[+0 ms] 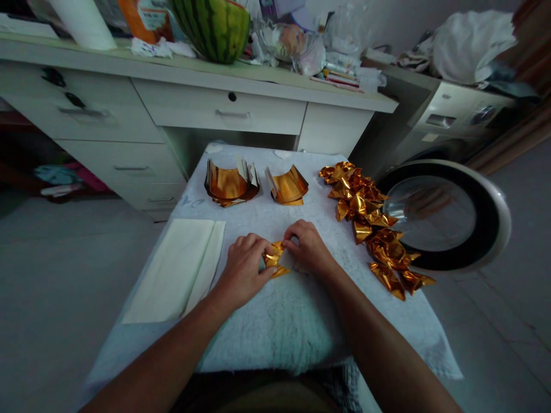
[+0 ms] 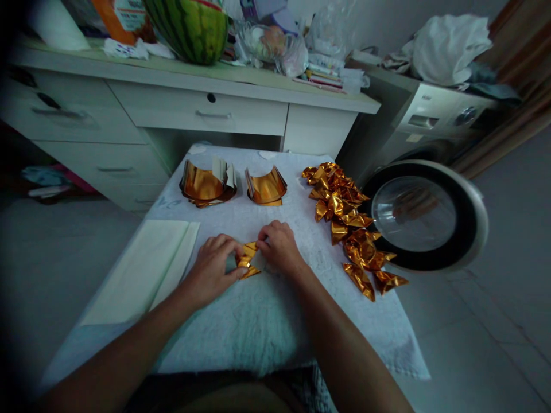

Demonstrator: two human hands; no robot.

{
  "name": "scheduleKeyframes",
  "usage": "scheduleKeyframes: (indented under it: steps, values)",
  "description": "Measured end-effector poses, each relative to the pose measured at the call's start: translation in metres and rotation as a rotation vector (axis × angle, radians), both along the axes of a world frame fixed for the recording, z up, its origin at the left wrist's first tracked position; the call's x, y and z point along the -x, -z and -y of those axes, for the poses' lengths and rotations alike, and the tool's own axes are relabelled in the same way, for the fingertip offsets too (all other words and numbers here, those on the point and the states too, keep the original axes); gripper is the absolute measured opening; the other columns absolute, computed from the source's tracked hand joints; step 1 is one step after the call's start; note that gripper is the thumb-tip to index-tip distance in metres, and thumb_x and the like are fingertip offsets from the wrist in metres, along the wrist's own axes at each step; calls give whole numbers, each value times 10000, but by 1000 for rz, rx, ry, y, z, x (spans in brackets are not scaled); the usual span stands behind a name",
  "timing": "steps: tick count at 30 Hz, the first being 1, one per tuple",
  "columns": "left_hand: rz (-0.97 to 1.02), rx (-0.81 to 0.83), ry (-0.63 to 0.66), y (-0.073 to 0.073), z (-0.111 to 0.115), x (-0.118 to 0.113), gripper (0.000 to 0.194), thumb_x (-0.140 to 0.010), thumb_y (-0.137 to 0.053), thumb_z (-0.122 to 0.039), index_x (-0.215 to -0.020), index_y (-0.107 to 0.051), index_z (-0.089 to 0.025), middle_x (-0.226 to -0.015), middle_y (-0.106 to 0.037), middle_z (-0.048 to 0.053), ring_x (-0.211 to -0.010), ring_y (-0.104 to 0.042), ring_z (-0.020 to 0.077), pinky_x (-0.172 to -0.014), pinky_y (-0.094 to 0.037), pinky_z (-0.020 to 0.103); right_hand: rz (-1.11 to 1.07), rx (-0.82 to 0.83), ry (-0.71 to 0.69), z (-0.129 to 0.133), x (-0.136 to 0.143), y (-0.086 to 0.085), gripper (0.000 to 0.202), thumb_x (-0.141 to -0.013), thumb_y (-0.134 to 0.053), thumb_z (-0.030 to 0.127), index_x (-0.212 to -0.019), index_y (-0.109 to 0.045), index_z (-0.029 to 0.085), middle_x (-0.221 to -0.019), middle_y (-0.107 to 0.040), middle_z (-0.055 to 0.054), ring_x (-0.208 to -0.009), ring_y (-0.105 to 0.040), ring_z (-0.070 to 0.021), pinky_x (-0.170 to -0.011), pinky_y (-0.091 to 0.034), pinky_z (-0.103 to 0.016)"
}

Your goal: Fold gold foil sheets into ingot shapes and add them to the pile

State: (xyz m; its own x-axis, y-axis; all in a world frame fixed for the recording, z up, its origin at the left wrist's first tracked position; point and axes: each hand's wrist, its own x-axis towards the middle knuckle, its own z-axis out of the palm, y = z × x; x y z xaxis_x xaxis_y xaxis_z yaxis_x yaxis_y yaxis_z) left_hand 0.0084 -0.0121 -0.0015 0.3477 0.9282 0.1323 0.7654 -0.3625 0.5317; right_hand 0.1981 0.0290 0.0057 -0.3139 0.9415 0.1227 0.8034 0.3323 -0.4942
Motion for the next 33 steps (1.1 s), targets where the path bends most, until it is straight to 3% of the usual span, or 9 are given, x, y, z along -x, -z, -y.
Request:
scheduleKeyframes:
  steps: [4, 8, 12, 18, 22, 24, 27, 30, 33]
  values:
    - [-56, -45, -106, 4, 0, 2, 438, -723, -736, -326, -1102, -538, -229, -1155, -529, 70, -1087, -486, 304, -907, -396, 459, 25, 1, -17, 5, 0, 2, 145, -822, -656, 166, -964, -671, 193, -960, -624, -65, -918, -524, -217, -845, -390, -350]
    - [-87, -40, -102, 5, 0, 3, 421, -727, -730, -358, -1080, -546, -221, -1158, -527, 80, -1101, -481, 317, -909, -396, 466, 17, 0, 6, 10, 1, 0, 85, -804, -647, 149, -874, -662, 195, -964, -592, -69, -947, -490, -231, -836, -381, -353]
    - [-59, -4, -67, 1, 1, 1, 312, -754, -703, -322, -1010, -544, -240, -1120, -571, 55, -1082, -498, 305, -902, -399, 461, -146, 26, -45, 13, -1, -4, 102, -777, -585, 84, -784, -591, 185, -835, -586, -27, -851, -504, -186, -793, -387, -312]
    - [247, 129, 0, -5, 5, -1, 257, -840, -559, -174, -1060, -447, -247, -999, -649, 23, -968, -611, 232, -894, -444, 422, -496, 161, 31, 15, -2, -3, 31, -805, -528, 197, -778, -515, 206, -710, -524, 29, -676, -488, -139, -645, -390, -269]
    - [552, 195, -81, -6, 5, 1, 286, -904, -508, -218, -1161, -389, -261, -931, -654, -6, -857, -665, 176, -774, -503, 322, -740, 255, 19, 16, -2, -3, 90, -808, -552, 270, -837, -486, 215, -706, -489, 48, -617, -468, -117, -581, -385, -246]
    - [646, 176, -165, -7, 4, 2, 287, -894, -550, -252, -1150, -421, -255, -923, -641, -11, -836, -665, 164, -717, -507, 283, -774, 288, 6, 17, -3, -4, 112, -805, -576, 271, -853, -494, 214, -709, -490, 48, -616, -469, -109, -566, -377, -231]
    - [687, 141, -253, -7, 0, 5, 141, -873, -585, -278, -993, -534, -224, -865, -626, -13, -782, -645, 153, -675, -498, 260, -780, 348, -28, 21, -5, -7, 134, -805, -614, 268, -868, -511, 210, -713, -507, 46, -601, -463, -95, -532, -355, -208]
    - [670, 142, -276, -5, -4, 8, 90, -878, -576, -286, -890, -605, -202, -813, -643, -4, -741, -635, 153, -688, -500, 271, -811, 425, -73, 24, -8, -7, 136, -832, -619, 286, -843, -508, 209, -665, -486, 58, -548, -431, -80, -500, -335, -195]
    - [624, 121, -272, -3, -7, 10, 137, -880, -557, -266, -947, -656, -200, -884, -679, 18, -779, -648, 167, -719, -509, 290, -816, 459, -93, 25, -10, -5, 122, -852, -603, 279, -817, -515, 203, -631, -459, 66, -520, -407, -72, -487, -323, -192]
